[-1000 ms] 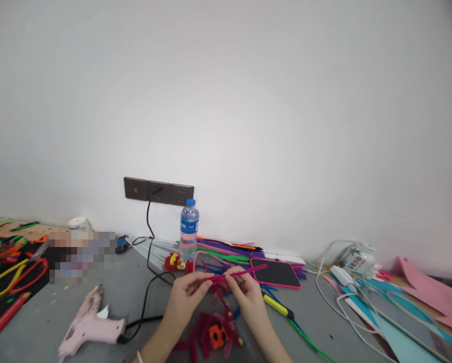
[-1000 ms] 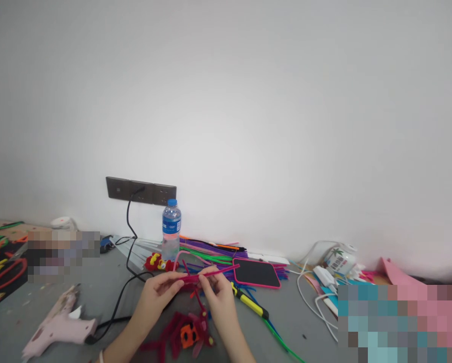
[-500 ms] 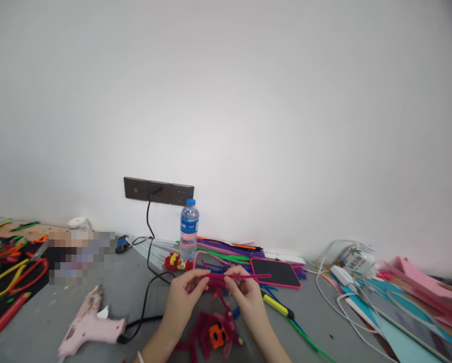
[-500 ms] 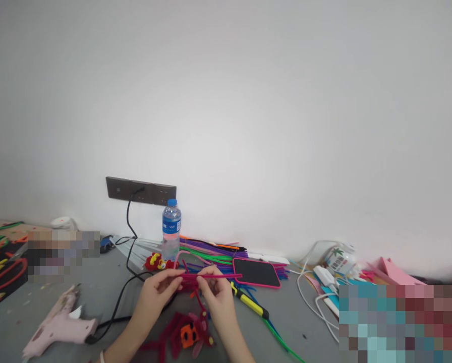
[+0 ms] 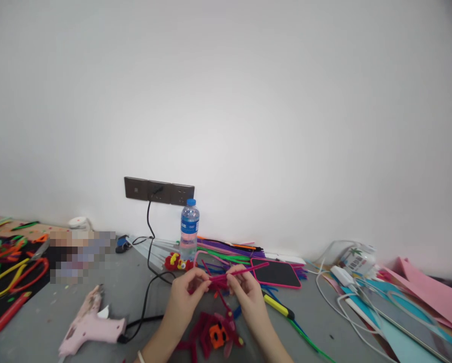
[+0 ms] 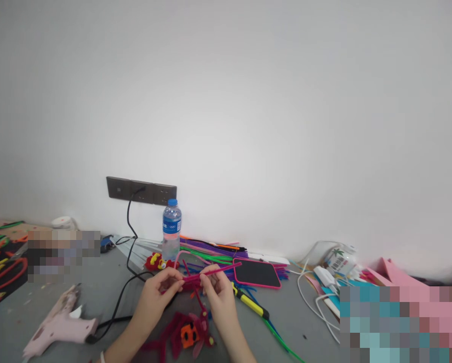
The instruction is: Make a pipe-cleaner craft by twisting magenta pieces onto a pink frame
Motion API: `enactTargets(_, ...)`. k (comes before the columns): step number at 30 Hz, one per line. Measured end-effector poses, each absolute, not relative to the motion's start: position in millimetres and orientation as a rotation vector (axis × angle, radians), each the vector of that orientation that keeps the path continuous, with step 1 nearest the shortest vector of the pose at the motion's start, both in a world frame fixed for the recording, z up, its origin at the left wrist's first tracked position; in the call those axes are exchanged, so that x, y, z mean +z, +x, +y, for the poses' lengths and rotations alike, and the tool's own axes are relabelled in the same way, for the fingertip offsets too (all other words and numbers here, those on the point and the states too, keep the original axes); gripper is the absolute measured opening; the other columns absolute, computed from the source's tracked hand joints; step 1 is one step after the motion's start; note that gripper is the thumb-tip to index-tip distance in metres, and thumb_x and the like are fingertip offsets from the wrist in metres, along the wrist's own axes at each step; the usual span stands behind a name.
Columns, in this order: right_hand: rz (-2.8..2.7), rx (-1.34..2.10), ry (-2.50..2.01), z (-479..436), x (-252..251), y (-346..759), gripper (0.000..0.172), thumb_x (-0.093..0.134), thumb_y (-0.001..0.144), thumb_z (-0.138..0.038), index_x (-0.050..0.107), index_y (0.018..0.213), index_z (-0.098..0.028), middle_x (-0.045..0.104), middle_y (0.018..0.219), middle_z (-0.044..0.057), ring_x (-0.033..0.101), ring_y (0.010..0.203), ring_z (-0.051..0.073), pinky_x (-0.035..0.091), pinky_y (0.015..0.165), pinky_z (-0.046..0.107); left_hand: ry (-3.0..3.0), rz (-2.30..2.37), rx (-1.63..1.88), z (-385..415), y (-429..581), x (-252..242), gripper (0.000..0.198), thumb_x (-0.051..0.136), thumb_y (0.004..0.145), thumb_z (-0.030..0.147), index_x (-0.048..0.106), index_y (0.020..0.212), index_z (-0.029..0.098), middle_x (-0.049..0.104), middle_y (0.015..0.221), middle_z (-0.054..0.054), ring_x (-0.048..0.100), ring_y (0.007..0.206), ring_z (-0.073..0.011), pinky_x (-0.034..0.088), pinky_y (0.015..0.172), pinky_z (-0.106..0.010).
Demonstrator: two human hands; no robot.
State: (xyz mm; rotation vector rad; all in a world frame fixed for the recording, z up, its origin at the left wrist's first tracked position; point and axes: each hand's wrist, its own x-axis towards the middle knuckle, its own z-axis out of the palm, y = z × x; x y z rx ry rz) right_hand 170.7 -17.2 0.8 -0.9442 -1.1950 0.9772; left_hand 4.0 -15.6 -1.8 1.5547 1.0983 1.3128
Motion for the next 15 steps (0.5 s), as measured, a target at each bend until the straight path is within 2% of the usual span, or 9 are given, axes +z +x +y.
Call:
enactTargets(8,-1.184,0.996,-0.95,-15.6,-2.3,173.7,0.032,0.068,0.076,-0.051,0.062,0.075,-0.02,0.051,0.061,-0.003,0.044,0.051,0.012,0.037,0.049,0.024,1.679,1.085,1.263,-15.7,5.7,-5.2,0.009,0.063,0.079,0.025,0.066,0.073,0.019,0.067,0.065,0.0,0.06,0.06,-0.0165,0.045,0.059,-0.022)
enactTargets(15,-1.168,0.995,-0.934,-15.1,-1.5,174.9,0.033,0.072,0.073,-0.051,0.06,0.073,-0.02,0.049,0.06,-0.004,0.044,0.052,0.012,0.038,0.049,0.024,1.659,1.141,1.348,-14.1,5.1,-7.7,0.011,0.061,0.081,0.026,0.068,0.083,0.019,0.072,0.072,-0.003,0.066,0.064,-0.0192,0.051,0.061,-0.025)
